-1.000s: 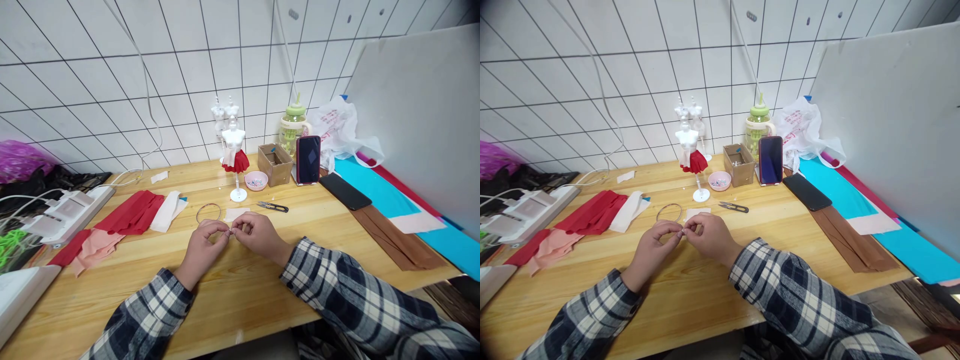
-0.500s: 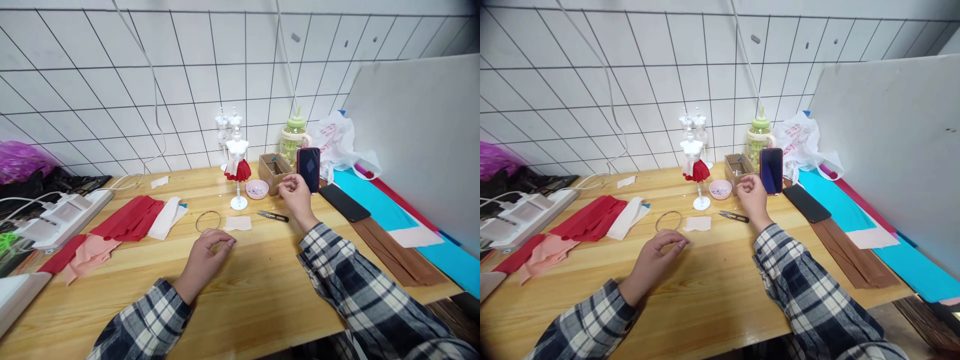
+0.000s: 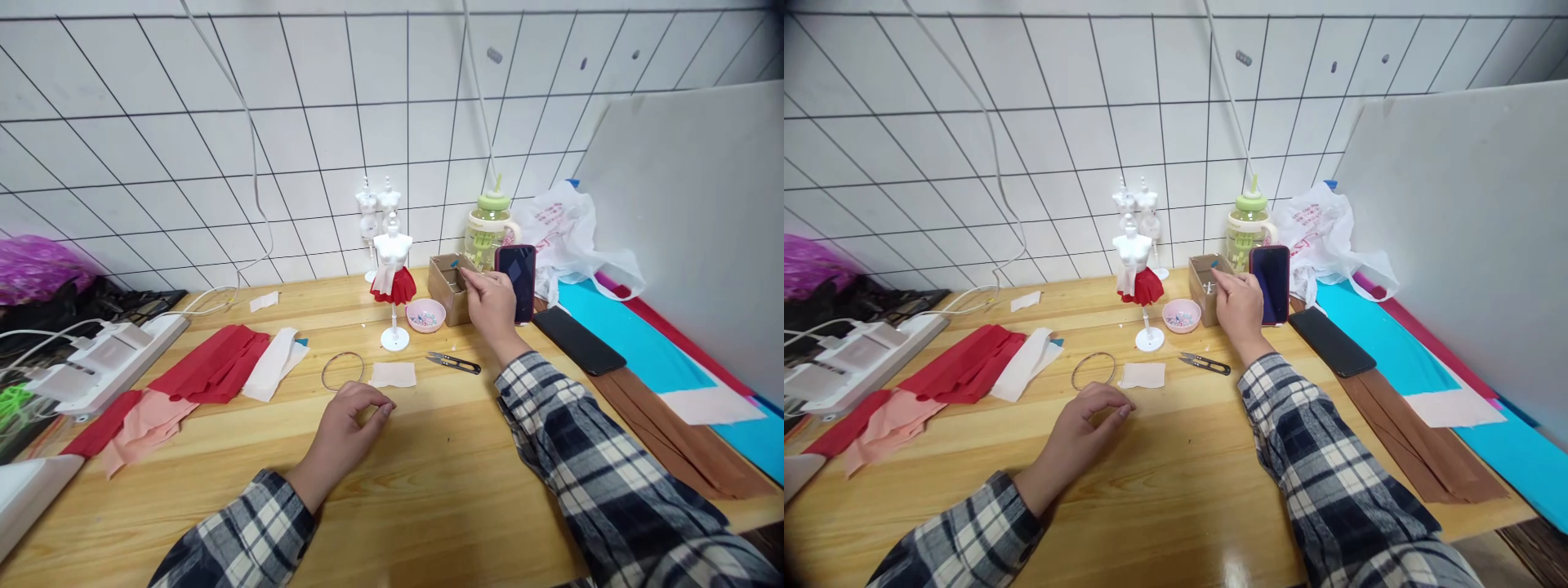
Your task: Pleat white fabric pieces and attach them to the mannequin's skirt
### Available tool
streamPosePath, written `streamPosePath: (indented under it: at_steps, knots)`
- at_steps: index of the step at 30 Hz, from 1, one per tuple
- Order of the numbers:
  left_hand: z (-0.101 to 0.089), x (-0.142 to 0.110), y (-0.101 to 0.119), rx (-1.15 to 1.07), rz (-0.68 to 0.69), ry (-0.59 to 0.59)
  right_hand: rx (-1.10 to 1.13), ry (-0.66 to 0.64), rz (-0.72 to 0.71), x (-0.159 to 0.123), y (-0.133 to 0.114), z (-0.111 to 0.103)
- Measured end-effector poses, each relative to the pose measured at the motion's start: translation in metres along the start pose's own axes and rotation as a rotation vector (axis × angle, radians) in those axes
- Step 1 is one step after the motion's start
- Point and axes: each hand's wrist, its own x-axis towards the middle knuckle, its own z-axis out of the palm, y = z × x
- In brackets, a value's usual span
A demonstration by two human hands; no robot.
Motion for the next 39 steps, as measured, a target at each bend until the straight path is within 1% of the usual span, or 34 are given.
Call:
streamPosePath:
  at_steps: [2, 5, 7, 11, 13, 15, 17, 19, 20, 21, 22, 25, 28, 30, 32, 34, 36, 39]
  knots:
    - [0.000, 0.001, -0.002, 0.010, 0.002, 0.002, -0.025, -0.011, 0.036, 0.005, 0.002, 0.004]
    - [-0.001, 0.003, -0.005, 0.029, -0.003, 0.014, -0.054, 0.057, 0.102, 0.011, 0.004, 0.007]
    - [-0.001, 0.004, -0.005, 0.037, 0.003, 0.007, -0.061, 0.074, 0.115, 0.015, 0.007, 0.007]
    - [-0.001, 0.005, -0.007, 0.037, 0.020, -0.004, -0.034, -0.016, 0.092, 0.019, 0.013, 0.006]
    - [-0.002, 0.006, -0.009, 0.045, 0.023, 0.009, -0.021, -0.010, 0.081, 0.019, 0.013, 0.006]
    - [-0.003, 0.007, -0.013, 0.054, 0.022, 0.035, -0.006, 0.043, 0.066, 0.017, 0.009, 0.003]
    - [-0.005, 0.008, -0.016, 0.059, 0.010, 0.063, -0.007, 0.136, 0.059, 0.011, 0.000, -0.001]
    - [-0.008, 0.009, -0.018, 0.059, -0.007, 0.083, -0.013, 0.220, 0.073, -0.002, -0.014, -0.007]
    - [-0.009, 0.009, -0.018, 0.058, -0.014, 0.087, -0.002, 0.228, 0.080, -0.011, -0.023, -0.010]
    - [-0.010, 0.008, -0.018, 0.057, -0.018, 0.088, 0.029, 0.192, 0.078, -0.021, -0.034, -0.013]
    - [-0.011, 0.008, -0.019, 0.056, -0.016, 0.086, 0.083, 0.116, 0.061, -0.031, -0.046, -0.017]
    - [-0.012, 0.006, -0.018, 0.056, -0.004, 0.077, 0.329, -0.253, -0.005, -0.061, -0.082, -0.024]
    - [-0.013, 0.004, -0.015, 0.063, 0.009, 0.062, 0.553, -0.571, 0.053, -0.081, -0.110, -0.028]
    - [-0.013, 0.003, -0.012, 0.061, 0.017, 0.057, 0.641, -0.705, 0.133, -0.089, -0.121, -0.029]
    - [-0.013, 0.002, -0.008, 0.056, 0.027, 0.051, 0.713, -0.769, 0.236, -0.094, -0.127, -0.028]
    - [-0.014, 0.002, -0.006, 0.052, 0.039, 0.040, 0.778, -0.788, 0.318, -0.097, -0.129, -0.027]
    - [-0.014, 0.002, -0.004, 0.049, 0.049, 0.030, 0.813, -0.782, 0.346, -0.098, -0.131, -0.026]
    - [-0.014, 0.002, -0.003, 0.040, 0.072, 0.012, 0.798, -0.751, 0.362, -0.101, -0.133, -0.024]
